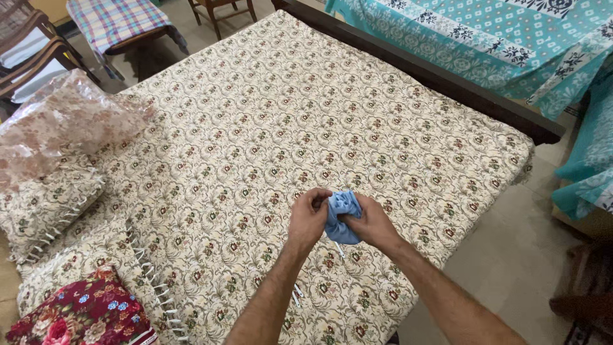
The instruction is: The person removes small decorative objects and spoons from a wooden cabinet, places them on a bed, and wipes each item with a blue cloth before placing them back on the cabinet shelf.
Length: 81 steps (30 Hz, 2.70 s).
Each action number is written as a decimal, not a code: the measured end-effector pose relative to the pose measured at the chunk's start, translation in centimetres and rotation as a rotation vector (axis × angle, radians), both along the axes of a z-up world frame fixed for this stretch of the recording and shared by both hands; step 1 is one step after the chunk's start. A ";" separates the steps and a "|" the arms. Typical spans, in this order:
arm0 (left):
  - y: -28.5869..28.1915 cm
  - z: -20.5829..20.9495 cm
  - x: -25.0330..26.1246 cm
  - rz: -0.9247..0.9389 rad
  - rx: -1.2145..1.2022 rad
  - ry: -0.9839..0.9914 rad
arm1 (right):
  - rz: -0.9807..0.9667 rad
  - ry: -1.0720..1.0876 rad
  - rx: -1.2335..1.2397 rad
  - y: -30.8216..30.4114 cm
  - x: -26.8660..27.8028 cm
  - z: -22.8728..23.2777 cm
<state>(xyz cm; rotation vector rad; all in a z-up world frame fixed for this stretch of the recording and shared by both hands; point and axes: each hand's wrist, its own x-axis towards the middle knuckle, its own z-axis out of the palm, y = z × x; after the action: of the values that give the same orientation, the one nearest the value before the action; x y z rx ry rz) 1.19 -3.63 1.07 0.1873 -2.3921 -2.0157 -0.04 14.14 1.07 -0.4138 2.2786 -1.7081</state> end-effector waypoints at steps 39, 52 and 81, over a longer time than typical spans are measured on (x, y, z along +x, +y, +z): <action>14.5 -29.0 -4.9 0.142 -0.136 -0.261 | -0.726 -0.888 -0.402 10.2 -2.8 -31.7; 13.8 -30.4 -3.7 0.244 -0.486 -0.229 | -0.736 -0.517 0.128 9.2 -3.4 -30.6; 4.3 -10.8 1.6 0.071 -0.042 -0.199 | -0.079 -0.049 0.308 3.2 -5.2 -13.3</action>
<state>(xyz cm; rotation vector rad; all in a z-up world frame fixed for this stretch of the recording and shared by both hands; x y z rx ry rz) 2.80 0.66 -9.69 0.4877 -2.4974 -2.0011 -5.21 17.38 -12.23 -0.2172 2.4949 -1.3494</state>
